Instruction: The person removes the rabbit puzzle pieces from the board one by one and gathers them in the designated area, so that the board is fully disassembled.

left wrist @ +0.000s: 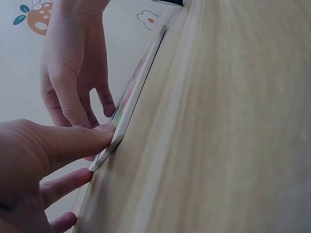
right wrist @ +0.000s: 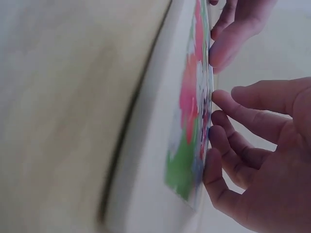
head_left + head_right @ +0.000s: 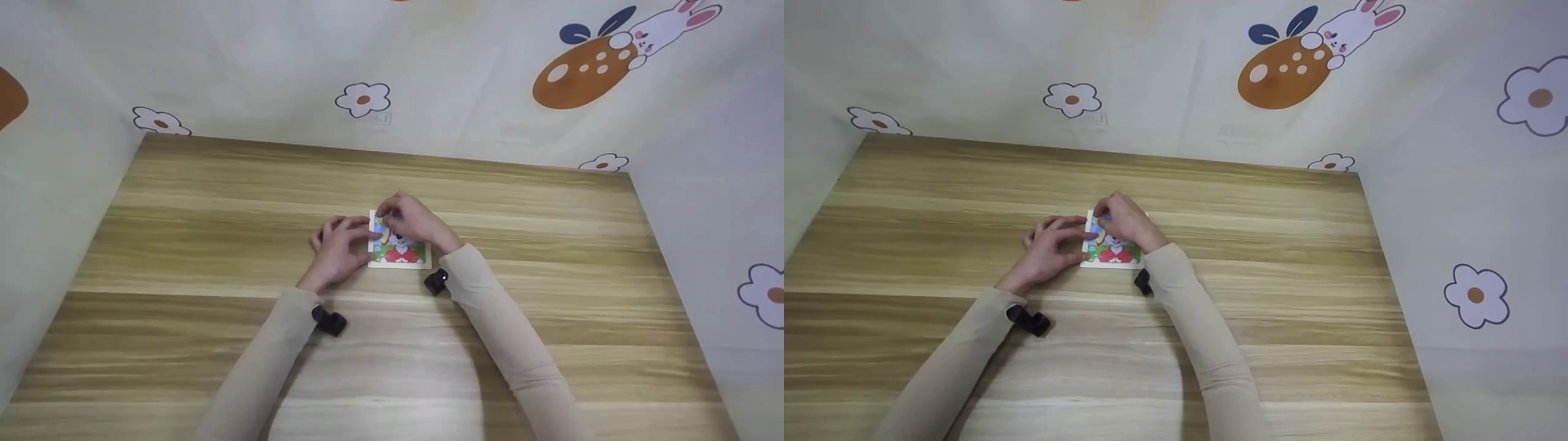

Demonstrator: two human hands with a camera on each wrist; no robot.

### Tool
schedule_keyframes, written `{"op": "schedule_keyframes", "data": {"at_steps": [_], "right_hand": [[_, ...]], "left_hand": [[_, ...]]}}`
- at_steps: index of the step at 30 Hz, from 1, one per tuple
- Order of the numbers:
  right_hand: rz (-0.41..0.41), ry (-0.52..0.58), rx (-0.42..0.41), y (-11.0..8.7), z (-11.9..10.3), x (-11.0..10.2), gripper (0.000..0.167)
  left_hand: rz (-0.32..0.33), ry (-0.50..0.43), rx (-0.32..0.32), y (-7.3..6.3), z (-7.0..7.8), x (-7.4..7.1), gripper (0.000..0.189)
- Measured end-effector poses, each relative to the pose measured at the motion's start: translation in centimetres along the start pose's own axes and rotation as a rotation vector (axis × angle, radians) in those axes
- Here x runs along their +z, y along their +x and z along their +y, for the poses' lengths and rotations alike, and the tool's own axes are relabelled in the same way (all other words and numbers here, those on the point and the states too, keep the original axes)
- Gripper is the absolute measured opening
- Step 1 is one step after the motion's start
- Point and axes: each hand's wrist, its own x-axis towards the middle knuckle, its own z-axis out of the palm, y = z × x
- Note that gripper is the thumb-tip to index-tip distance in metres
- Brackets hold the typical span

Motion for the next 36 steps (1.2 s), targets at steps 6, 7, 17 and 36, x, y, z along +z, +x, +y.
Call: {"op": "schedule_keyframes", "data": {"at_steps": [6,7,17,36], "right_hand": [[-0.026,0.108,0.004,0.1,0.7,0.0,0.022],[-0.029,0.121,0.002,0.1,0.9,0.1,0.023],[-0.065,0.192,-0.046,-0.1,1.4,0.0,0.029],[-0.049,0.345,-0.036,-0.5,1.9,0.3,0.042]], "left_hand": [[-0.006,-0.002,-0.02,0.0,0.0,-0.1,0.036],[-0.006,-0.004,-0.021,0.1,0.0,-0.1,0.035],[-0.002,-0.001,-0.006,0.1,-0.1,-0.1,0.032],[-0.005,-0.007,0.004,0.1,-0.2,-0.1,0.033]]}}
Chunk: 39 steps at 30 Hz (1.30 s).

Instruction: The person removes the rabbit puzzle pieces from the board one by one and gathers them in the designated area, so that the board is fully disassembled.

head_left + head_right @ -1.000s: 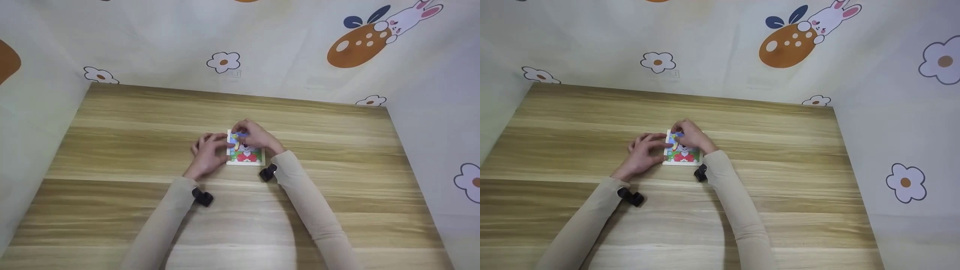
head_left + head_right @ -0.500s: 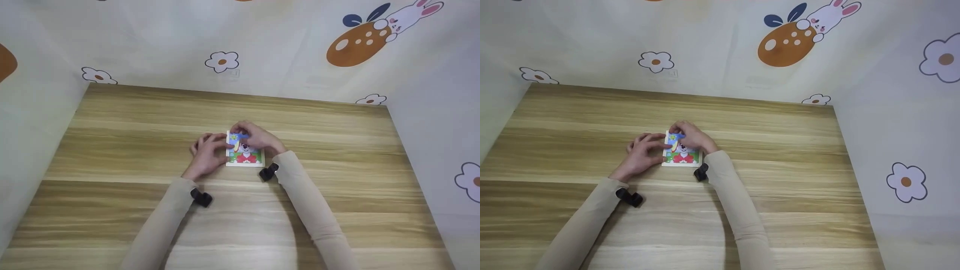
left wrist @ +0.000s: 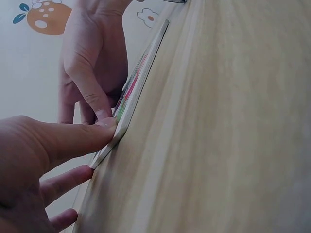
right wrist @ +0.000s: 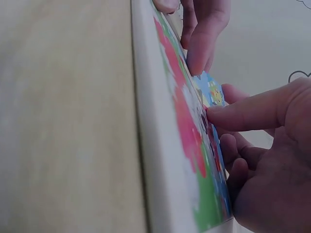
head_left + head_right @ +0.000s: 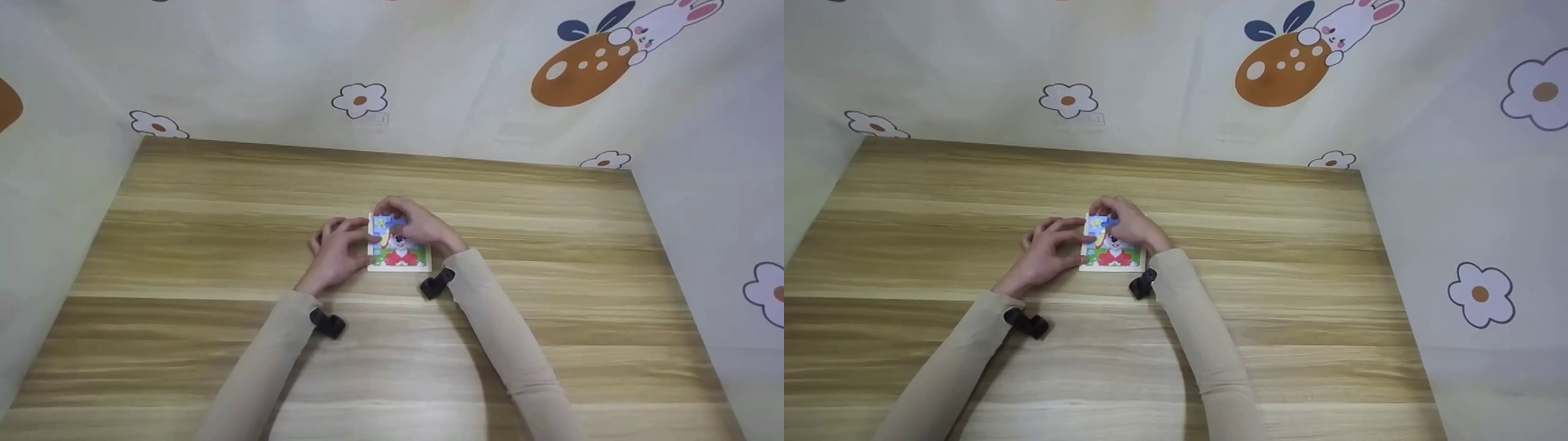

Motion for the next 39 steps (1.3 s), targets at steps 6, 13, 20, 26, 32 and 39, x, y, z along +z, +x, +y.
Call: {"op": "schedule_keyframes", "data": {"at_steps": [6,13,20,26,32,39], "right_hand": [[0.051,0.036,0.037,-0.2,-0.1,0.2,0.041],[0.119,0.147,0.077,-0.3,-0.4,0.2,0.024],[0.157,0.286,0.117,-0.6,-0.5,-0.2,0.023],[0.174,0.343,0.122,-1.0,-0.2,-0.9,0.021],[0.191,0.382,0.129,-1.8,0.1,-1.7,0.02],[0.236,0.318,0.087,-2.5,0.6,-2.6,0.021]], "left_hand": [[-0.002,-0.002,0.004,0.0,0.0,-0.1,0.032],[-0.008,0.0,-0.004,-0.1,0.0,-0.1,0.03],[-0.011,-0.005,0.003,0.0,-0.1,0.0,0.03],[-0.01,-0.004,0.008,0.0,0.0,0.0,0.03],[-0.017,0.001,0.001,0.0,0.1,-0.1,0.033],[-0.015,0.005,0.005,-0.1,-0.1,0.0,0.033]]}}
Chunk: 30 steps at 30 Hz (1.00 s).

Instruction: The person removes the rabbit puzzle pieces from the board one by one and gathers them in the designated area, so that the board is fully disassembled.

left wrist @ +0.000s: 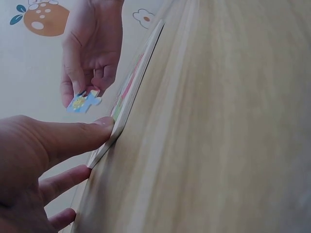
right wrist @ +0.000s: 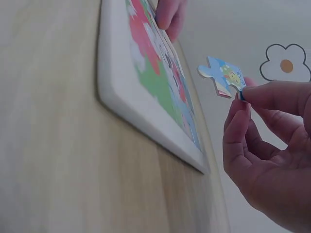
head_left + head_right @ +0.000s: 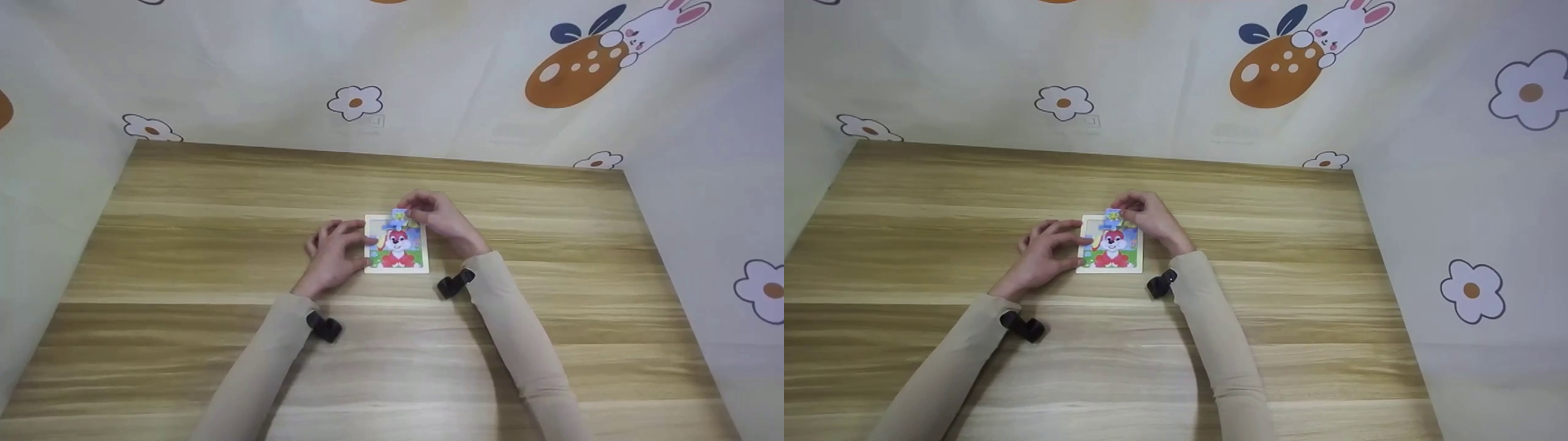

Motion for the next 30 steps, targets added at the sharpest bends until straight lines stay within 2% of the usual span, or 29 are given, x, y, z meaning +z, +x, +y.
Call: {"op": "schedule_keyframes", "data": {"at_steps": [4,10,15,24,30], "right_hand": [[0.02,0.015,-0.033,-0.3,0.3,-0.8,0.022],[0.078,0.023,0.026,-1.0,0.7,-2.1,0.022],[0.085,0.031,0.042,-1.5,1.0,-3.2,0.022],[0.134,-0.039,-0.006,-2.7,1.2,-5.8,0.023],[0.152,-0.138,-0.018,-3.1,1.6,-7.3,0.021]], "left_hand": [[-0.004,0.006,0.001,-0.1,-0.1,0.1,0.031],[-0.007,0.0,-0.005,0.0,0.0,0.1,0.032],[-0.007,-0.007,-0.006,0.0,0.1,0.0,0.032],[-0.012,-0.005,-0.012,0.0,0.0,-0.1,0.034],[-0.008,-0.003,-0.004,-0.1,0.1,-0.1,0.033]]}}
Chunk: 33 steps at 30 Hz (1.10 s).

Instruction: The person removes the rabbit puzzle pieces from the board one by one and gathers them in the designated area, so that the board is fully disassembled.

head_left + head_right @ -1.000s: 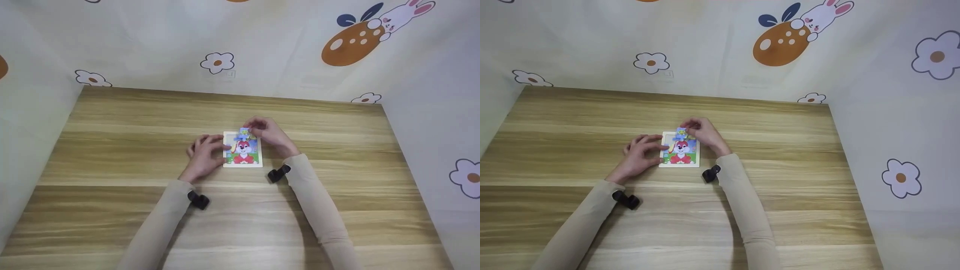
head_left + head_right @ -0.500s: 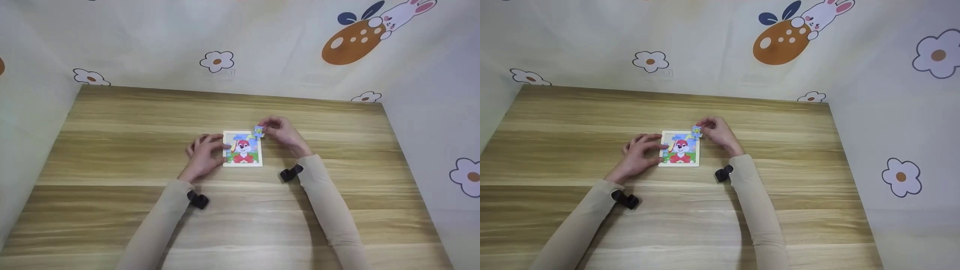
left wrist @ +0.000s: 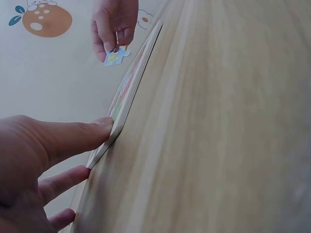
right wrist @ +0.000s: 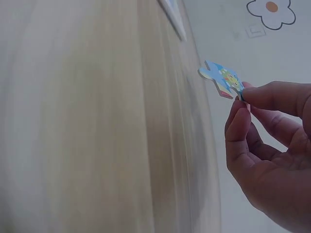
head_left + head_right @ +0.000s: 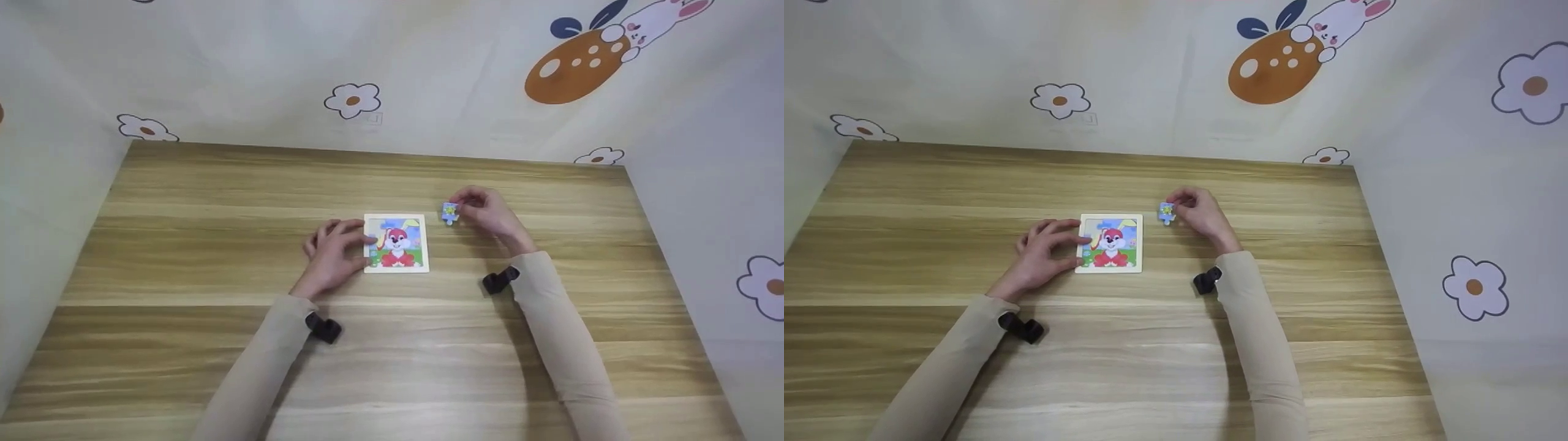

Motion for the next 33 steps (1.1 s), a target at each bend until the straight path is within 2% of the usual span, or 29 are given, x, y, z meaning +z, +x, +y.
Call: {"op": "schedule_keyframes", "data": {"at_steps": [4,10,16,18,20,27,33], "right_hand": [[0.003,-0.058,0.003,0.1,0.3,-0.7,0.02],[0.009,-0.132,0.059,0.3,0.2,-1.4,0.021],[-0.021,-0.162,0.082,-0.8,-2.7,-1.1,0.022],[-0.02,-0.166,0.088,-0.9,-3.0,-1.1,0.022],[-0.018,-0.17,0.087,-0.7,-2.8,-1.1,0.022],[-0.011,-0.168,0.096,1.1,0.6,-1.7,0.021],[-0.019,-0.193,0.071,1.5,1.3,-1.7,0.018]], "left_hand": [[0.011,0.005,0.008,-0.1,0.0,0.0,0.031],[0.014,-0.009,0.015,0.0,0.1,0.1,0.031],[0.019,-0.016,0.017,0.0,0.1,0.2,0.03],[0.019,-0.017,0.017,0.0,0.0,0.2,0.03],[0.02,-0.016,0.015,0.0,0.1,0.2,0.031],[0.02,-0.01,0.012,-0.1,0.1,0.1,0.032],[0.017,-0.019,0.016,-0.1,0.0,0.0,0.03]]}}
